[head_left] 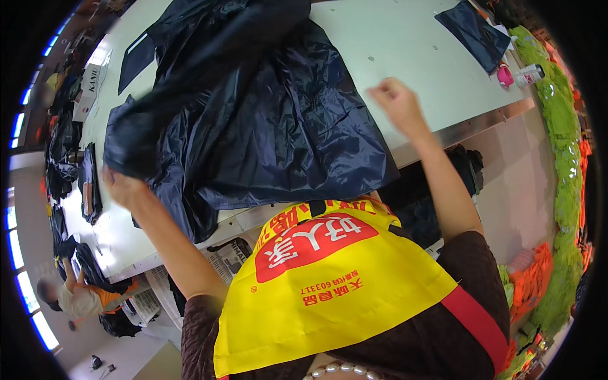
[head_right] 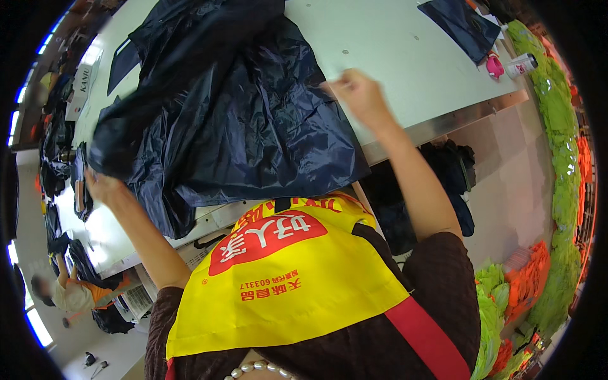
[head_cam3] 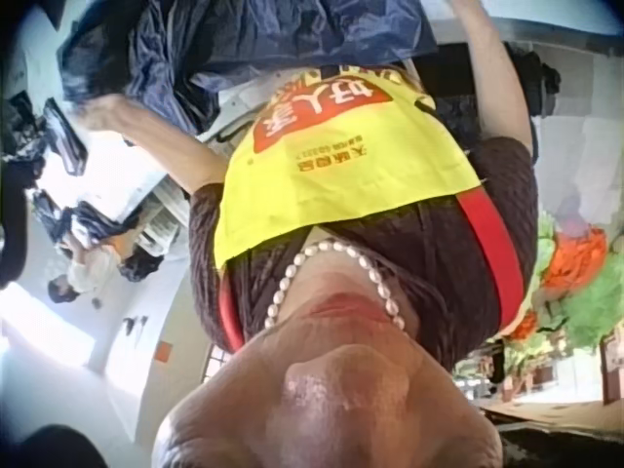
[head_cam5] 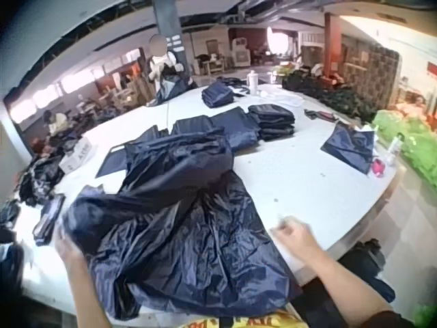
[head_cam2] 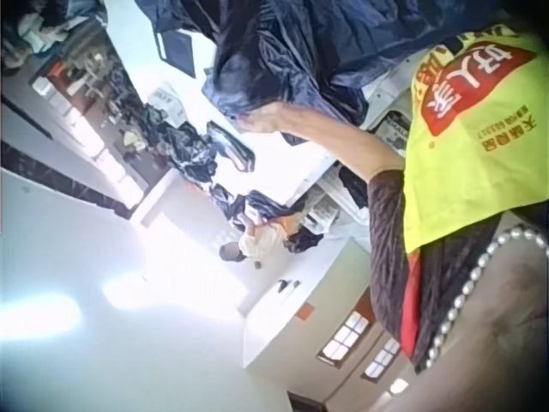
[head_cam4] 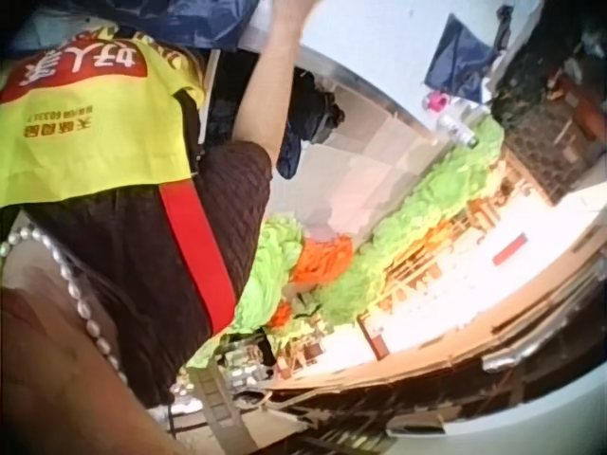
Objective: The person folds a dark jacket on a white table, aligns edges, and places it into a white basket. The person then retrieves another dark jacket from the basket, unfolds it, and smooths it out on the table.
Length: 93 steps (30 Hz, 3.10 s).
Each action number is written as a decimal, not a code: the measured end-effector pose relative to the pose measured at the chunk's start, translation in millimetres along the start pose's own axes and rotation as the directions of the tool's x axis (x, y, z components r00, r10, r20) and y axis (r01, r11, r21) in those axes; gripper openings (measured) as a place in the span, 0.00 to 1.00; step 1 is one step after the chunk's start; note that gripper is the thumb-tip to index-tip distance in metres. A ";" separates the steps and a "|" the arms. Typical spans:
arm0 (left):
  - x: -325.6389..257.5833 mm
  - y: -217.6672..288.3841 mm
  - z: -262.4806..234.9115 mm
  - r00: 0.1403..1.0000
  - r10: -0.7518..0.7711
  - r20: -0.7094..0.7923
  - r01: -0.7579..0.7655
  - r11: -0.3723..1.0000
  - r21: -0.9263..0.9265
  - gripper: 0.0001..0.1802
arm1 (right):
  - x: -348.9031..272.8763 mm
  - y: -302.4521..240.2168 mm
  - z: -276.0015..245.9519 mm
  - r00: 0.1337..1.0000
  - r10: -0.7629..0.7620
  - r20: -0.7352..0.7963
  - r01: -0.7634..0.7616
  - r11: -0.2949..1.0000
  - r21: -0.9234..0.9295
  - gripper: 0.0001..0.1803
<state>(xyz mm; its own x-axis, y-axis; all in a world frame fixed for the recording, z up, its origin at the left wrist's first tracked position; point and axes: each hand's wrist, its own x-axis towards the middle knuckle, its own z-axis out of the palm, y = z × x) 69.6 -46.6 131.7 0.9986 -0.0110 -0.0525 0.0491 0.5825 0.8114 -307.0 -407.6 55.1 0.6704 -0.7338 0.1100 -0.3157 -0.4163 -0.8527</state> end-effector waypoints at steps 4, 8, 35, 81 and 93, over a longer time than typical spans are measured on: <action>25.7 -7.5 -43.2 0.977 0.206 -0.058 -0.214 0.952 -0.218 0.15 | 24.3 127.0 -58.3 0.948 0.165 -0.271 -0.268 0.874 -0.406 0.24; -93.9 -99.5 28.0 0.906 -0.283 0.315 0.196 0.940 0.280 0.07 | 23.3 184.4 -74.2 0.937 -0.034 -0.347 -0.198 0.767 -0.610 0.29; -158.4 -91.7 -40.5 0.131 -0.672 0.729 -0.984 0.003 0.179 0.07 | -34.6 -144.3 167.0 -0.124 -0.576 0.808 0.133 0.797 0.589 0.17; 155.1 99.5 -46.7 0.527 0.628 0.572 -0.551 -0.259 0.793 0.19 | 336.2 -178.0 -29.8 0.850 -0.487 -0.201 0.361 0.816 -0.451 0.30; -56.3 -126.3 -154.3 0.795 0.045 0.605 -0.580 -0.236 0.780 0.25 | -0.6 94.4 35.1 0.865 0.381 -0.326 -0.451 0.876 -0.172 0.38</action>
<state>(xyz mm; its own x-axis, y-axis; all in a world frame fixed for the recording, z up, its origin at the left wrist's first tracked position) 3.9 5.8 -57.7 0.8093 -0.4738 0.3472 -0.5736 -0.7650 0.2930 -313.6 -427.6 -43.4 0.2405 -0.9686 -0.0632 -0.6941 -0.1261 -0.7088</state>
